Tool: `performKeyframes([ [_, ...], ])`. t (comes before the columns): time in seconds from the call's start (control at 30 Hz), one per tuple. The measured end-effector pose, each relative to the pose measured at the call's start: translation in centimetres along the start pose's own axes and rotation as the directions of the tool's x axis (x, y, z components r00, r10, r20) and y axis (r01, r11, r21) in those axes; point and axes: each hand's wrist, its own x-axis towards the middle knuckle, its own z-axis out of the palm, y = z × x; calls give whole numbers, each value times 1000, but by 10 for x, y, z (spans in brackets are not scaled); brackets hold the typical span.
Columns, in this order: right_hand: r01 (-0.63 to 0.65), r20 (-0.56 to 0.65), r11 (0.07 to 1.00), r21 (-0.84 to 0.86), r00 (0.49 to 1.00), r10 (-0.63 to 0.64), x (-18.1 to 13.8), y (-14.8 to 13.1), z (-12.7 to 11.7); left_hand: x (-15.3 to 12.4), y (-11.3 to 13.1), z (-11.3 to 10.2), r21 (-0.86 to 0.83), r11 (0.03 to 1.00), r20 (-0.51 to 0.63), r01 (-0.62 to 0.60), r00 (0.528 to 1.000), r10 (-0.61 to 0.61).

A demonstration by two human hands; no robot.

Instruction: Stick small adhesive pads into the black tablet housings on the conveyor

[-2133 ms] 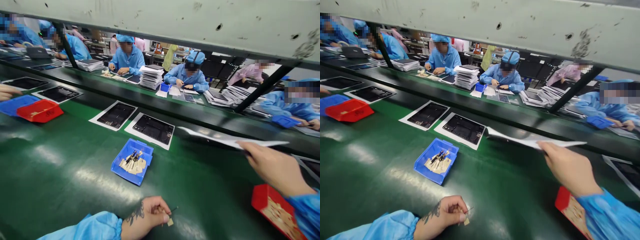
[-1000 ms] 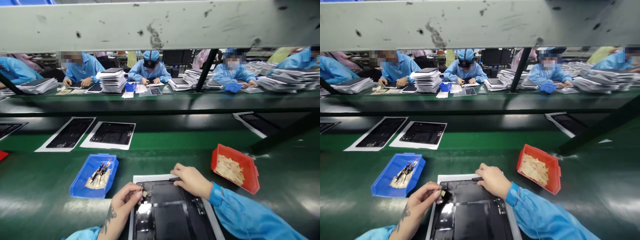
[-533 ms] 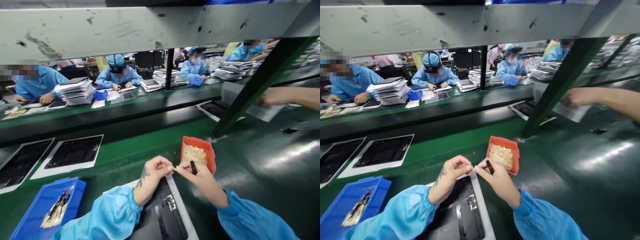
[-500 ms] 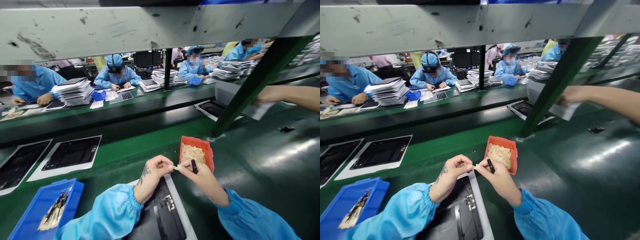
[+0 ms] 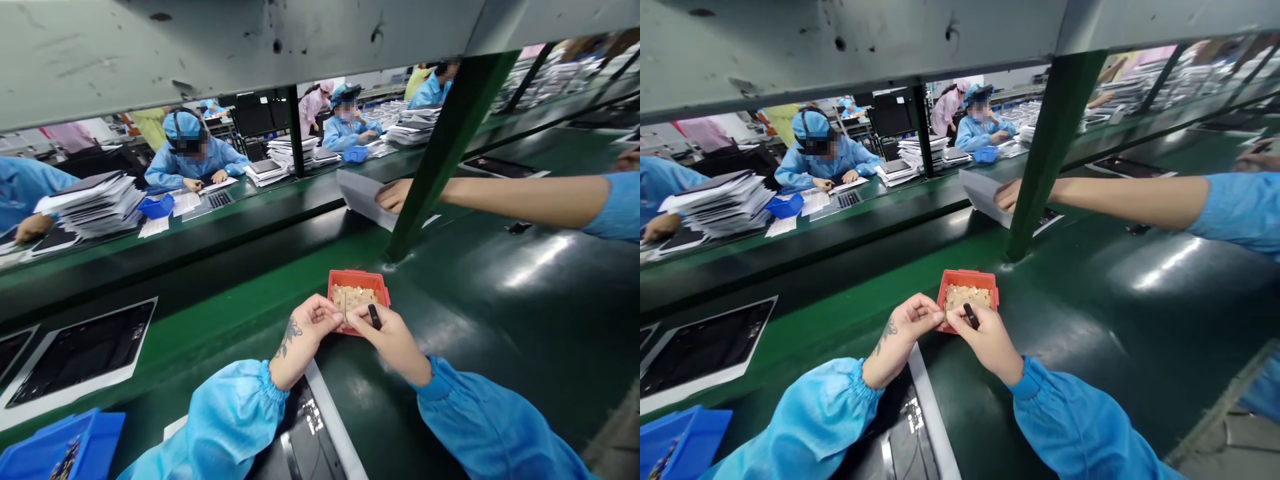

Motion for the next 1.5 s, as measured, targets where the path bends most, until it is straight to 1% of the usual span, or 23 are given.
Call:
performKeyframes([
  [0.07, 18, -35, 996, -87, 999, -21, 0, 4, -3, 0, -1, 1, 53, 999, 9, 0, 1000, 0],
  [0.17, 54, -31, 987, -155, 998, -59, 0, 7, -5, 1, -3, 2, 101, 995, 20, 14, 1000, -16],
  [0.4, 14, -24, 992, -127, 1000, -18, 2, 7, -6, 5, -7, -3, 85, 996, 49, 22, 998, -26],
  [0.53, -12, -54, 991, -132, 999, 5, 2, 5, -6, 8, -10, -5, 82, 997, 34, -3, 999, 0],
  [0.6, -31, -101, 994, -101, 995, 21, 4, 6, -9, 10, -12, -6, 101, 994, 8, -43, 999, 43],
  [0.7, -52, -234, 998, -45, 971, 40, 7, 11, -15, 15, -16, -10, 250, 959, -70, -132, 986, 154],
  [0.8, -66, -348, 997, -30, 936, 51, 10, 17, -21, 24, -20, -14, 380, 907, -136, -179, 959, 247],
  [0.83, -67, -362, 997, -30, 931, 51, 10, 18, -22, 28, -21, -14, 415, 889, -142, -197, 951, 276],
  [0.87, -66, -364, 997, -32, 930, 50, 9, 19, -23, 31, -22, -14, 478, 849, -127, -224, 939, 319],
  [0.9, -64, -356, 997, -33, 933, 48, 9, 19, -23, 35, -23, -14, 566, 783, -89, -258, 925, 369],
  [0.93, -62, -344, 997, -36, 938, 46, 8, 19, -22, 39, -23, -13, 657, 695, -33, -291, 910, 412],
  [1.0, -55, -324, 998, -42, 945, 38, 7, 17, -21, 45, -22, -11, 787, 515, 85, -341, 886, 457],
  [1.03, -46, -314, 998, -46, 949, 30, 6, 16, -20, 47, -22, -10, 815, 457, 127, -357, 879, 460],
  [1.07, -35, -303, 998, -50, 953, 18, 6, 16, -18, 47, -21, -9, 815, 445, 149, -371, 876, 458],
  [1.1, -21, -291, 998, -56, 957, 4, 5, 15, -18, 47, -20, -8, 798, 463, 159, -387, 875, 457],
  [1.13, -8, -277, 998, -63, 961, -10, 5, 14, -17, 46, -18, -7, 766, 503, 160, -400, 877, 454],
  [1.17, 5, -261, 998, -70, 965, -23, 5, 13, -16, 44, -17, -7, 719, 565, 153, -405, 885, 439],
  [1.2, 15, -248, 997, -78, 968, -34, 5, 11, -15, 42, -15, -7, 652, 652, 136, -388, 905, 403],
  [1.27, 27, -233, 995, -93, 971, -49, 4, 8, -14, 37, -11, -6, 461, 842, 82, -278, 959, 272],
  [1.3, 31, -227, 995, -96, 973, -53, 4, 5, -14, 35, -9, -6, 360, 911, 61, -204, 979, 196],
  [1.33, 33, -215, 995, -95, 975, -53, 4, 3, -13, 32, -8, -5, 264, 955, 49, -137, 990, 129],
  [1.4, 31, -185, 996, -78, 982, -45, 3, 0, -12, 29, -7, -3, 118, 991, 42, -57, 998, 52],
  [1.5, 30, -146, 999, -43, 989, -36, 4, 0, -11, 26, -7, -1, 20, 1000, 56, -25, 998, 23],
])
